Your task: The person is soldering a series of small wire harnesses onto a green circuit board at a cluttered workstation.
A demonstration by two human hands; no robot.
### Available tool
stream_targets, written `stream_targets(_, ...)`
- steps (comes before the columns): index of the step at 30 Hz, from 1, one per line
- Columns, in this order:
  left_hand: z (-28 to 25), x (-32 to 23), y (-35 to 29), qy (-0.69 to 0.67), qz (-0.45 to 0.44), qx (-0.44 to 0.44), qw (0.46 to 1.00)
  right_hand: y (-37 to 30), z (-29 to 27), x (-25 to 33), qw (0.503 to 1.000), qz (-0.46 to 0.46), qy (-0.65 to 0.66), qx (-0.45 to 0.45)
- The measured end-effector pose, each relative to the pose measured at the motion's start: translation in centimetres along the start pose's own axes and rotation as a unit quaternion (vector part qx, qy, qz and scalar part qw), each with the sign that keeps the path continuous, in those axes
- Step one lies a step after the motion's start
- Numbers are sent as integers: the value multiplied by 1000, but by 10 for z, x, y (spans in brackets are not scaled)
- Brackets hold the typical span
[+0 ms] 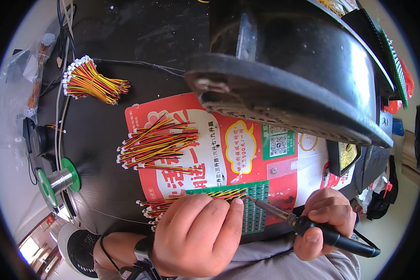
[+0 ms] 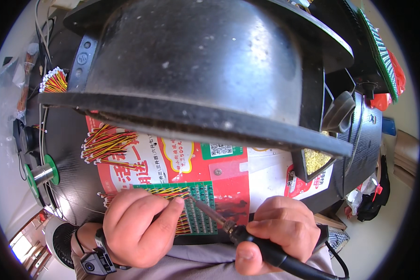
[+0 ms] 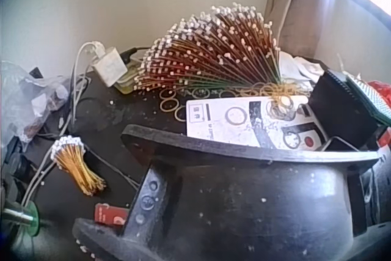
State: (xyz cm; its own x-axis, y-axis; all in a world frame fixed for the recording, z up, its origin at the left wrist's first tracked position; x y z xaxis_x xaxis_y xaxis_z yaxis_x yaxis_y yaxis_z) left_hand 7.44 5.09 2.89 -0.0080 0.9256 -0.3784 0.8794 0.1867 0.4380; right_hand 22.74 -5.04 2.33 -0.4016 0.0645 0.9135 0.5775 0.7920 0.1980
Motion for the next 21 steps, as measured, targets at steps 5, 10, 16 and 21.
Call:
stream_targets(5, 3, -3, -10, 18, -34, -17, 999, -5, -3, -2, 998, 2, 45, -54)
stream_targets(10, 2, -4, -10, 19, -33, -17, 999, -3, -3, 0, 999, -15, 25, -43)
stream_targets(16, 0, -1, 0, 3, -4, 6, 1000, -2, -2, 1, 999, -6, 23, -37)
stream_targets(21, -1, -2, 0, 8, -2, 12, 1000, -1, 2, 3, 1000, -4, 13, -18)
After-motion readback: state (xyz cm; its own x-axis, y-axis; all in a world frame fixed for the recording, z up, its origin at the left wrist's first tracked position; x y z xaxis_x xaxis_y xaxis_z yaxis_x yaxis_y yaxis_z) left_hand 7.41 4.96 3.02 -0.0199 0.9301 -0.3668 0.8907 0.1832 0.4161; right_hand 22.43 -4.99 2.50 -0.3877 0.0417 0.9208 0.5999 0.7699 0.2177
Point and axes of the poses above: each hand's wrist, its own y-axis towards the middle knuckle, its own z-axis out of the palm, x = y × z, the point moved 6 cm from there along y, towards the middle knuckle, and after that the axes turned 15 degrees about z, right-handed, at the moved point
